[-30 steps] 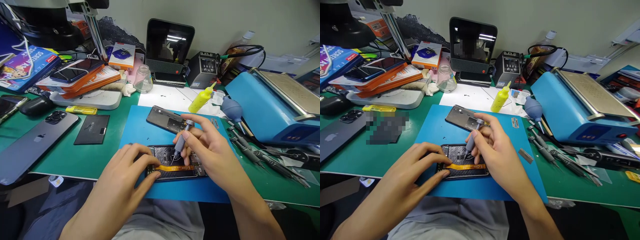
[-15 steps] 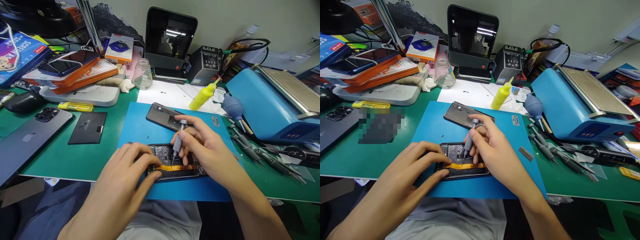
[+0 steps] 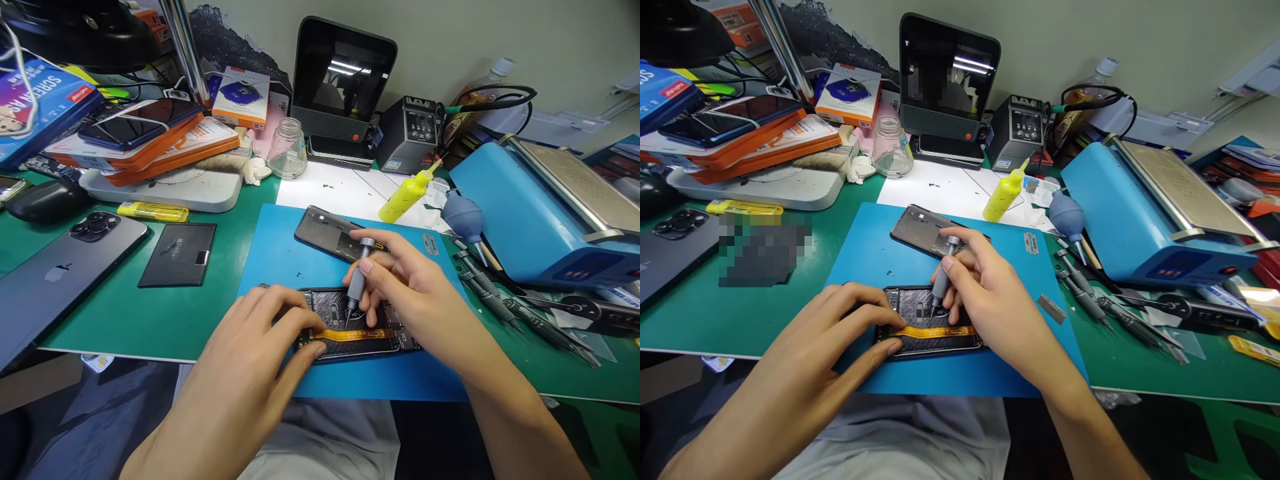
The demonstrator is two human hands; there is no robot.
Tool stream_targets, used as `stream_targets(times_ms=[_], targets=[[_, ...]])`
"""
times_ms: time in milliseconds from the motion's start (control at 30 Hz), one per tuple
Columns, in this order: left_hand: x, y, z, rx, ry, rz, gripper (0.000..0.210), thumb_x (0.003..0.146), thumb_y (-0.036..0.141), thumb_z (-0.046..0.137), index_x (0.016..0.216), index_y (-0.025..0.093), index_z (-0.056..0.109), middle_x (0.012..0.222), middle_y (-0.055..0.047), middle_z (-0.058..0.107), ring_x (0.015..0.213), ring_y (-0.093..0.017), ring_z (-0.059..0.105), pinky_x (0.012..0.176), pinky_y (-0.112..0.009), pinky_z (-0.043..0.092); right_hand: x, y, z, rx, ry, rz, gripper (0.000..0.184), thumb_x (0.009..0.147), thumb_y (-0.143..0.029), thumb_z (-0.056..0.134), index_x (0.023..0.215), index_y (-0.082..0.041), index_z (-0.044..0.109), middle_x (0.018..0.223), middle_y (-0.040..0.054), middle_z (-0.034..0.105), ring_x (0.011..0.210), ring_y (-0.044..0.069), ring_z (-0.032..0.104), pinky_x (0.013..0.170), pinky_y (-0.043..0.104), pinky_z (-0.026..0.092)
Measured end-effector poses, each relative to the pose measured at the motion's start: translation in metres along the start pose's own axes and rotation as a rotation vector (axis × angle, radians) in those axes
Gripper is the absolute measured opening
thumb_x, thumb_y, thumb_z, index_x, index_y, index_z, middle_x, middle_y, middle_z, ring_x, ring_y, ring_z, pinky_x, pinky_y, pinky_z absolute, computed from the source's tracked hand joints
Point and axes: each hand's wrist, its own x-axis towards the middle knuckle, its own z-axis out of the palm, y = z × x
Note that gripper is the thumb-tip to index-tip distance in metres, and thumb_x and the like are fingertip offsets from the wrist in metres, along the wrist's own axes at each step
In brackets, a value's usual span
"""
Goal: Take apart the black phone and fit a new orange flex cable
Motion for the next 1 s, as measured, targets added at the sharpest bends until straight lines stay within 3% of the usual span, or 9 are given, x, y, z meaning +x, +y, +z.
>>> stream_targets(times_ms=[200, 667, 1000], targets=[[0.0, 0.0, 0.002, 0.015, 0.005, 0.001, 0.015, 0.118, 0.018, 0.063, 0.126, 0.03, 0.063, 0.127, 0.0, 0.068, 0.112, -0.024, 0.063, 0.093, -0.041, 0.049, 0.001, -0.005, 0.002, -0.024, -0.051, 0.038, 0.044, 0.115, -0.047, 0.061, 0.152, -0.023, 0.056, 0.087, -0.0016, 0.072, 0.059, 0.013, 0.068, 0.057, 0.026, 0.062], [-0.004, -0.002, 0.005, 0.086, 0.004, 0.011, 0.013, 0.121, 0.026, 0.056, 0.129, 0.031, 0.065, 0.158, -0.006, 0.063, 0.137, -0.032, 0.061, 0.108, -0.05, 0.05, 0.008, -0.01, 0.007, -0.032, -0.121, 0.093, 0.039, 0.117, -0.04, 0.054, 0.153, -0.024, 0.054, 0.088, -0.0031, 0.07, 0.061, 0.014, 0.071, 0.058, 0.026, 0.063], [-0.002, -0.003, 0.004, 0.081, -0.007, -0.011, 0.014, 0.121, 0.028, 0.056, 0.128, 0.033, 0.066, 0.158, -0.001, 0.067, 0.136, -0.03, 0.062, 0.108, -0.049, 0.051, 0.018, -0.015, 0.011, -0.015, -0.202, 0.114, 0.035, 0.118, -0.032, 0.051, 0.152, -0.024, 0.053, 0.085, -0.0033, 0.069, 0.056, 0.013, 0.065, 0.052, 0.024, 0.061]])
